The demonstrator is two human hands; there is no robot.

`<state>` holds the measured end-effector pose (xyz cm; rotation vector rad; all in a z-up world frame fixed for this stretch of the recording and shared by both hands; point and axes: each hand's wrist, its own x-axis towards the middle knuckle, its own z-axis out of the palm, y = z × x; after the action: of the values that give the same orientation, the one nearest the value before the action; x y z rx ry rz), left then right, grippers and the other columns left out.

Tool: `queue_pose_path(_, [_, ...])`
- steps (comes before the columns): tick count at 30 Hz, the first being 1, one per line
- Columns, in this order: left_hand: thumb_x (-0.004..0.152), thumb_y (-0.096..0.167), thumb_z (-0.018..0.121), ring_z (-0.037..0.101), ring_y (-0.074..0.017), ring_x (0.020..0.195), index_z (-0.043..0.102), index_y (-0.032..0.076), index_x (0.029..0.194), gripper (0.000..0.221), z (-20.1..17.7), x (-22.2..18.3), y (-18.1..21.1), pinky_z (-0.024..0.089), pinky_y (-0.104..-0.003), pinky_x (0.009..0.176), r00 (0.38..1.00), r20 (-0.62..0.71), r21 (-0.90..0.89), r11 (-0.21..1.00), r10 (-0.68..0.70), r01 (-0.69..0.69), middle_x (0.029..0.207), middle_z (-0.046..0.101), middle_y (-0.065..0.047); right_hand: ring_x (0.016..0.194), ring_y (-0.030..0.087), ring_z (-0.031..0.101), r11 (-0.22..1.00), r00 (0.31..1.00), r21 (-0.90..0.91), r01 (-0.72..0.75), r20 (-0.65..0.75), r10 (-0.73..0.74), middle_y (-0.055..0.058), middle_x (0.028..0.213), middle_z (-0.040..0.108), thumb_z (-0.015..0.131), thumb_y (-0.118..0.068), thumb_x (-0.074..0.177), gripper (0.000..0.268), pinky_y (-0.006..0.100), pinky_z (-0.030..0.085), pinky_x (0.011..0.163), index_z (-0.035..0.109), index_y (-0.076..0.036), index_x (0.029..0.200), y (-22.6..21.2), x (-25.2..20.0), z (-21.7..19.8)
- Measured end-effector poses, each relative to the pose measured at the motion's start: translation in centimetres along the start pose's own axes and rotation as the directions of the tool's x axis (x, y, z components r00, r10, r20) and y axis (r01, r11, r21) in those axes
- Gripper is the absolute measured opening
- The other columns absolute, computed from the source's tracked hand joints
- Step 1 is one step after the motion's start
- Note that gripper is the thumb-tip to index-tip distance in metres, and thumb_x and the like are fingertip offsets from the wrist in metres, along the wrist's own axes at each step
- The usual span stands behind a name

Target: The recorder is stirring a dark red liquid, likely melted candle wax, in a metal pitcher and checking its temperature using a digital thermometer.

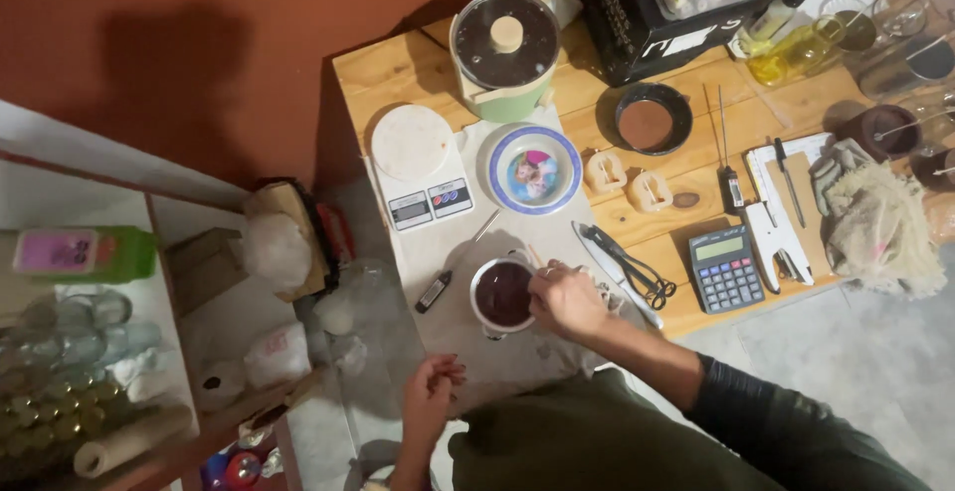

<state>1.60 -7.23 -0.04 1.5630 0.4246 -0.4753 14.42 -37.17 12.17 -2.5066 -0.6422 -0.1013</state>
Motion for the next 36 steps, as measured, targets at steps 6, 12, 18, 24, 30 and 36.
queue_pose_path(6, [0.101, 0.003, 0.059, 0.070, -0.0120, 0.092, 0.066, 0.001, 0.119, 0.019, 1.6, 10.3, 8.7, 0.056, -0.027, 0.082, 0.886, 0.031, 0.127, 0.877, 0.464, -0.464, 0.103, 0.076, -0.005, 0.078, 0.032, 0.067, 0.997, 0.996, 0.069, -0.029, -0.077, 0.034, 0.011, 0.078, 0.067, 0.075, -0.014, 0.076, 0.011, 0.046, 0.056, 0.065, 0.071, -0.009, 0.085, 1.0, -1.0, 4.1])
queue_pose_path(12, [0.096, 0.009, 0.064, 0.072, -0.0306, 0.096, 0.063, 0.000, 0.121, 0.026, 8.8, 23.9, 16.8, 0.056, -0.039, 0.082, 0.842, 0.135, 0.501, 0.697, 0.523, -0.513, 0.105, 0.073, -0.020, 0.083, 0.032, 0.068, 0.987, 0.999, 0.161, -0.008, 0.050, 0.000, 0.009, 0.082, 0.068, 0.076, -0.013, 0.074, 0.010, 0.044, 0.057, 0.070, 0.070, -0.009, 0.082, -0.6, -2.1, 2.2])
queue_pose_path(18, [0.095, 0.016, 0.074, 0.065, -0.0442, 0.101, 0.064, -0.001, 0.125, 0.036, 11.3, 34.7, 11.9, 0.050, -0.049, 0.086, 0.865, 0.116, 0.775, 0.500, 0.489, -0.387, 0.110, 0.069, -0.028, 0.093, 0.032, 0.068, 1.000, 0.990, 0.008, 0.024, -0.140, -0.022, 0.009, 0.085, 0.067, 0.075, -0.013, 0.071, 0.018, 0.042, 0.059, 0.077, 0.071, -0.008, 0.088, 0.6, -3.0, 2.1])
queue_pose_path(24, [0.092, 0.004, 0.072, 0.072, -0.0226, 0.075, 0.066, -0.001, 0.126, 0.034, 11.5, 30.9, 14.3, 0.060, -0.037, 0.065, 0.975, 0.209, 0.075, 0.993, 0.077, -0.095, 0.100, 0.072, -0.019, 0.089, 0.029, 0.070, 0.990, 0.991, 0.058, -0.125, -0.039, 0.127, 0.008, 0.085, 0.070, 0.076, -0.014, 0.077, 0.013, 0.042, 0.057, 0.063, 0.072, -0.008, 0.089, 0.7, -2.5, 2.5])
queue_pose_path(30, [0.091, -0.002, 0.070, 0.071, -0.0182, 0.081, 0.056, 0.003, 0.137, 0.048, 9.1, 19.1, 18.3, 0.064, -0.034, 0.070, 0.978, 0.079, -0.353, 0.923, 0.194, -0.154, 0.101, 0.068, -0.009, 0.089, 0.031, 0.069, 0.994, 0.993, 0.047, -0.096, -0.062, 0.099, 0.009, 0.086, 0.070, 0.074, -0.014, 0.077, 0.017, 0.042, 0.058, 0.067, 0.072, -0.007, 0.093, 0.7, -3.0, 2.7])
queue_pose_path(36, [0.096, -0.004, 0.066, 0.075, -0.0201, 0.087, 0.059, -0.004, 0.119, 0.024, 8.5, 0.3, 25.1, 0.067, -0.037, 0.075, 0.851, -0.011, -0.397, 0.779, 0.524, -0.485, 0.104, 0.071, -0.014, 0.084, 0.031, 0.070, 0.940, 0.937, -0.063, -0.334, 0.084, 0.339, 0.013, 0.086, 0.073, 0.073, -0.020, 0.083, 0.017, 0.045, 0.058, 0.075, 0.076, -0.011, 0.097, 2.2, -3.8, 4.2])
